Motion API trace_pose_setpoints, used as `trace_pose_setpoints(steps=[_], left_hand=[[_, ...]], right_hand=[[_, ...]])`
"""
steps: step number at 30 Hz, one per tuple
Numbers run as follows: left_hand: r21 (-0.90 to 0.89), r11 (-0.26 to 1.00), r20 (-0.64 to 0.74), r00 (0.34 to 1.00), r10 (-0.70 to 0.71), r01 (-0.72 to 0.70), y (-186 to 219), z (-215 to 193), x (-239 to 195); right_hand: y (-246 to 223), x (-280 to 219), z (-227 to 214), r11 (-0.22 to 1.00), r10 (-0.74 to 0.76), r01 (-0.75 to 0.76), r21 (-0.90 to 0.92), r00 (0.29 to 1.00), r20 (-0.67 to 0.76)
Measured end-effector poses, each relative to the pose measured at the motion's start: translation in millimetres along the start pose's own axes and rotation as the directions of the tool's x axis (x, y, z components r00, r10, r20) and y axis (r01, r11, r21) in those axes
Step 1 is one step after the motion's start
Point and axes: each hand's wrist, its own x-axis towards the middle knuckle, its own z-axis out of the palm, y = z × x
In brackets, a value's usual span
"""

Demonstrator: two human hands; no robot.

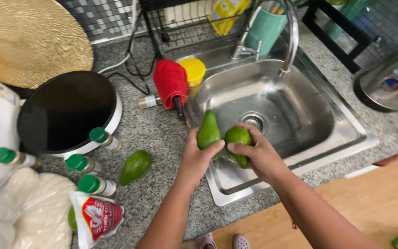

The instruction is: The person organizes a kitchen drawer by arranging utensils and closing it. They then pick up avocados and limes from the countertop, place them in the refrigerator, and return to the counter to handle various condiment bottles and a bag of rice. Finally, they open the drawer again to retrieve a pair of scissors and use them to cut open a packet of sauce.

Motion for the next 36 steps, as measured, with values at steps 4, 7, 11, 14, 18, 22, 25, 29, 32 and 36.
trace_pose_setpoints(steps=[4, 7, 11, 14, 18, 22, 25, 29, 32, 36], left_hand=[[0.433, 0.868, -0.007, 0.962, 0.273, -0.243, 11, 24, -9], [0.477, 0.84, 0.016, 0.958, 0.286, -0.258, 11, 40, -11], [0.297, 0.936, 0.073, 0.982, 0.175, -0.189, 16, 69, -26], [0.2, 0.975, 0.104, 0.992, 0.075, -0.094, 18, 94, -36], [0.421, 0.875, 0.106, 0.971, 0.213, -0.238, 15, 126, -51], [0.519, 0.794, 0.103, 0.946, 0.308, -0.316, 10, 168, -69], [0.633, 0.698, 0.063, 0.921, 0.385, -0.336, 7, 204, -81], [0.724, 0.575, 0.082, 0.876, 0.476, -0.38, 0, 245, -91], [0.757, 0.518, 0.102, 0.855, 0.509, -0.399, -6, 273, -93], [0.763, 0.495, 0.115, 0.84, 0.53, -0.417, -19, 298, -92]], right_hand=[[-10, -21, -18, 0.956, -0.107, 0.069, -0.286, 0.987, -0.119], [-13, -28, -37, 0.973, -0.124, 0.092, -0.211, 0.982, -0.143], [-15, -49, -61, 0.982, -0.051, 0.064, 0.179, 0.996, -0.075], [-17, -64, -86, 0.99, -0.06, 0.075, 0.118, 0.991, -0.121], [-32, -96, -120, 0.768, -0.419, 0.243, -0.592, 0.891, -0.177], [-48, -133, -156, 0.302, -0.647, 0.301, -0.905, 0.762, 0.038], [-55, -156, -186, 0.182, -0.653, 0.299, -0.937, 0.749, 0.113], [-71, -184, -222, -0.008, -0.623, 0.24, -0.971, 0.758, 0.193], [-80, -199, -250, -0.076, -0.607, 0.188, -0.979, 0.771, 0.195], [-84, -217, -282, -0.116, -0.602, 0.12, -0.986, 0.781, 0.166]])
